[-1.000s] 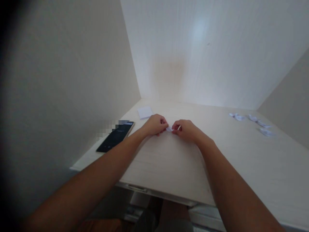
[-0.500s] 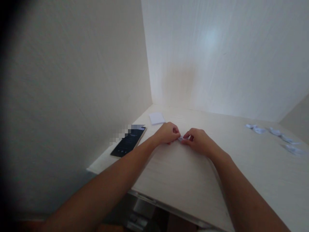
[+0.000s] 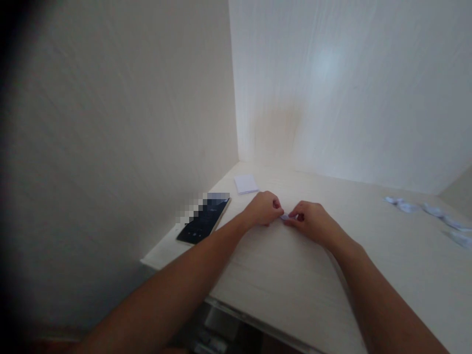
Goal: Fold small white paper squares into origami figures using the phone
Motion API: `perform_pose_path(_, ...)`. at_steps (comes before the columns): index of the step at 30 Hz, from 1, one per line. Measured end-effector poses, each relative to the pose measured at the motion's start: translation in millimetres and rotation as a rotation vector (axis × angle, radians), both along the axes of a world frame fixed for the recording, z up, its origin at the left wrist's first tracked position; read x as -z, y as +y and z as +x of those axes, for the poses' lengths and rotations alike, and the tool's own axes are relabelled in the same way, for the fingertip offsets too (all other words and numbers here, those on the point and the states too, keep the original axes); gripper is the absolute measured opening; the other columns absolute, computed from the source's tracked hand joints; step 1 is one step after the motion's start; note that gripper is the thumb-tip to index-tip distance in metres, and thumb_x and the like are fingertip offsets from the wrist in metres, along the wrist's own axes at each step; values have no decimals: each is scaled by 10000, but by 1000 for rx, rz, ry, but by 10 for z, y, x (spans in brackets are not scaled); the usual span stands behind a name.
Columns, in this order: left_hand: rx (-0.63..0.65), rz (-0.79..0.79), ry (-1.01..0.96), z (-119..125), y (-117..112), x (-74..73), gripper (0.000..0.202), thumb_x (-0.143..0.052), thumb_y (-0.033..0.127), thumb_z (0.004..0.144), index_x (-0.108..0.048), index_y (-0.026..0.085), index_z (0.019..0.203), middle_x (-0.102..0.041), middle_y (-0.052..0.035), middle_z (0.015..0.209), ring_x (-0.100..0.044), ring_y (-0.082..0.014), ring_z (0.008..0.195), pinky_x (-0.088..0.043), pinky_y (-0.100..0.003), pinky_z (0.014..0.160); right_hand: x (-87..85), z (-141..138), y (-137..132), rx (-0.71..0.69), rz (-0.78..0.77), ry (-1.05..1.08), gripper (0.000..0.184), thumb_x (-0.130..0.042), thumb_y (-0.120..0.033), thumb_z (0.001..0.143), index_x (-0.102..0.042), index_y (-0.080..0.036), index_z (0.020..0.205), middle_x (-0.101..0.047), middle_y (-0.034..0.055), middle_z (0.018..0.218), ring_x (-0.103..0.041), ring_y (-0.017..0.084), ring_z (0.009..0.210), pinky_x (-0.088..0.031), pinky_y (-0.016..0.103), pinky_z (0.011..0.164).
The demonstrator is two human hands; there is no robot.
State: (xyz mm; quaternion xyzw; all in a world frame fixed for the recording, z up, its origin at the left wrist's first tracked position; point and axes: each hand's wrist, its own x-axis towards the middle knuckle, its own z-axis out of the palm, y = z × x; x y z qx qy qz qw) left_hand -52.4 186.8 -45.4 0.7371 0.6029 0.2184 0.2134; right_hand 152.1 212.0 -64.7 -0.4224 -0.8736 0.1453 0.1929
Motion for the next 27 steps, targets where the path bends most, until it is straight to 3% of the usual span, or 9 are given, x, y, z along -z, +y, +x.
perform_pose_path(14,-26,-2,-9,-1,-1,4,216,-604,263,813,-768,133,867,-722,-72,631,-681,-159,543,-562,-264,662,16,-22,-25,47,10,69,271,-718,-494,825,-791,-233,829,-775,46,840,-699,205,715,-534,319,675)
perform_pose_path(21,-44,-23,-6,-13,-2,-12,190,-615,259,811,-763,142,837,-725,-75,632,-712,-174,620,-557,-257,687,51,-5,14,-13,33,85,234,-714,-459,840,-799,-241,827,-777,51,922,-707,199,749,-551,316,710)
perform_pose_path(27,-72,-40,1,-15,-21,-24,190,-613,267,826,-757,143,834,-727,-64,635,-683,-149,541,-530,-231,616,73,35,64,-98,24,107,194,-707,-405,859,-793,-231,874,-770,62,951,-698,199,770,-548,319,732)
